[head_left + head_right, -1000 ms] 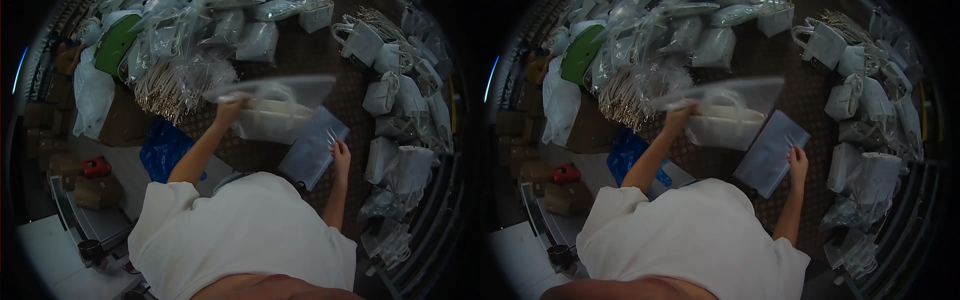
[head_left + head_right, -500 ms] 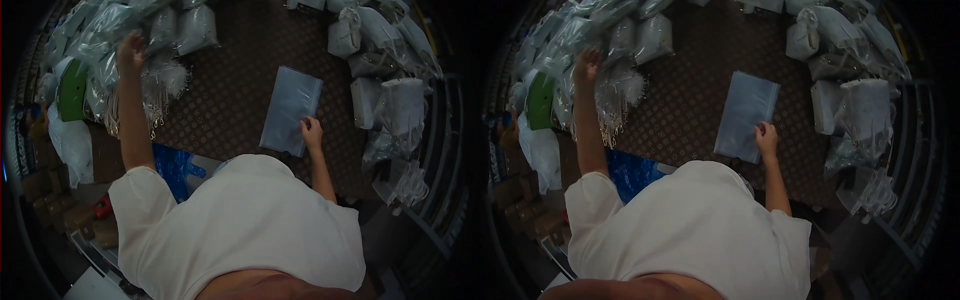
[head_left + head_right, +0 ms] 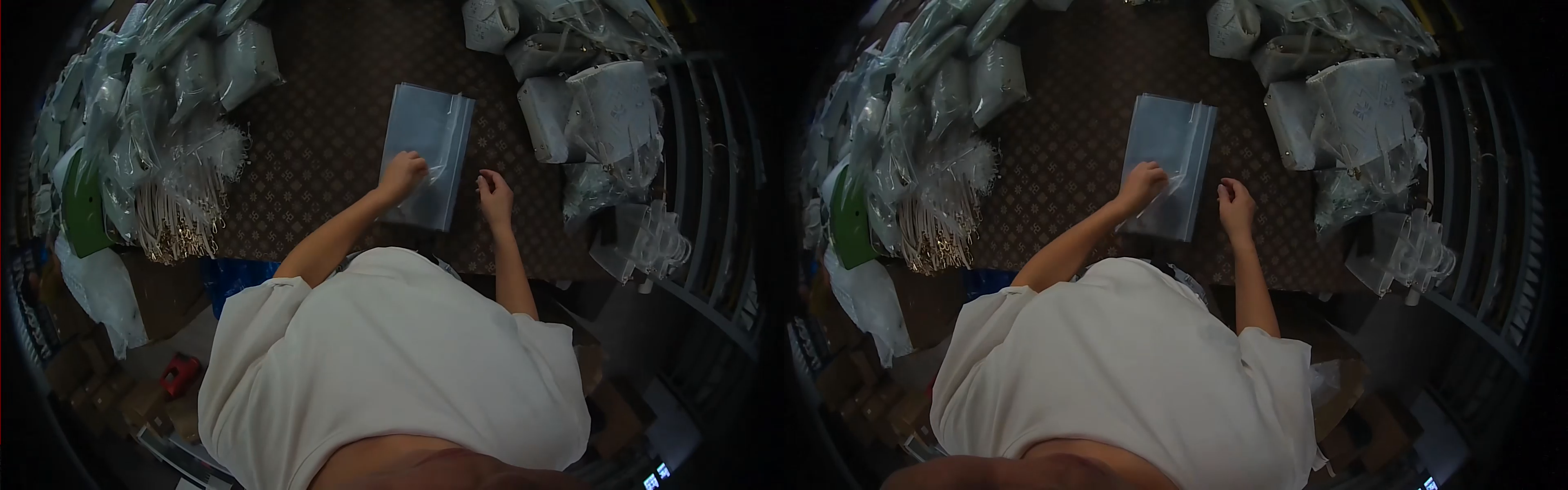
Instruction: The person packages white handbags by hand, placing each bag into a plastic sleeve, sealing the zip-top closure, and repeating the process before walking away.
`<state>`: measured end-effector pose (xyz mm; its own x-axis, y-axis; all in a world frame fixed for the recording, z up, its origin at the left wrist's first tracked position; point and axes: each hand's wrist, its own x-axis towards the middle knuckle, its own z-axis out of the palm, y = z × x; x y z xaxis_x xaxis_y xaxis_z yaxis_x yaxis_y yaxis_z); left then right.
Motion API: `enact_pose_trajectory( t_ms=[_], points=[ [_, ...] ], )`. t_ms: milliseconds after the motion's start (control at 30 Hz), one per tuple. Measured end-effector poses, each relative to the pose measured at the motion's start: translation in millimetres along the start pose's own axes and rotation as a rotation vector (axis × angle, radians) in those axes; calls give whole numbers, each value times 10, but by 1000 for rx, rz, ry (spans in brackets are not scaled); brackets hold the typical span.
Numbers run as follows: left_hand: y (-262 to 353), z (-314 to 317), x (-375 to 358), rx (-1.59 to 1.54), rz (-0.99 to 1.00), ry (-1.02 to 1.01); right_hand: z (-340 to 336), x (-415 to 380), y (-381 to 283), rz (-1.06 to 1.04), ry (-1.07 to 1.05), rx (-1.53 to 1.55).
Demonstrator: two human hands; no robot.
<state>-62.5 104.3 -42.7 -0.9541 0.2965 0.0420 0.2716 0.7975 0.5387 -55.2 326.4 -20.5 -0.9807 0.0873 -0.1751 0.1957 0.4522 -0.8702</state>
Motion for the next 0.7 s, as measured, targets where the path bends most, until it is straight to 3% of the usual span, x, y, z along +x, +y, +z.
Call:
enact_pose_trajectory(
  t_ms=[67,133,200,267,333,367,400,433,467,500,567,600,633,667,700],
  points=[
    [-233,-189,-47,-618,-179,71,27,-24,-83,41,-38,38],
    [-408,-498,-122,-951,-491,114,170,-26,-235,59,-99,171],
    [-532,-1004,-219,-1218,-495,337,348,-21,-472,75,-152,304],
    [-633,-1546,-203,-1324,-405,681,502,-6,-770,113,-380,502],
    [-500,-2216,-254,-1033,-130,777,649,7,-1038,68,-455,612],
    [-366,-2452,-236,-1028,-128,779,712,4,-1168,24,-537,716],
    [-244,-2665,-231,-1328,-168,626,763,-7,-1314,19,-544,718],
    [-181,-2774,-268,-1619,-206,457,806,-14,-1459,67,-561,957],
    [-69,-2708,-284,-933,-121,368,841,-11,-1539,117,-576,1194],
    [73,-2571,-246,-249,-45,258,874,3,-1558,114,-589,1191],
    [98,-2137,-231,-207,26,-9,955,49,-1546,142,-550,1044],
    [16,-1805,-270,-95,91,-51,1050,109,-1402,138,-552,1043],
    [-93,-1463,-328,15,162,-95,1186,184,-1132,85,-511,792],
    [-179,-1192,-399,12,172,-97,1286,220,-887,37,-460,541],
    [-245,-949,-474,-16,107,-115,1344,209,-700,38,-447,539]
  ],
)
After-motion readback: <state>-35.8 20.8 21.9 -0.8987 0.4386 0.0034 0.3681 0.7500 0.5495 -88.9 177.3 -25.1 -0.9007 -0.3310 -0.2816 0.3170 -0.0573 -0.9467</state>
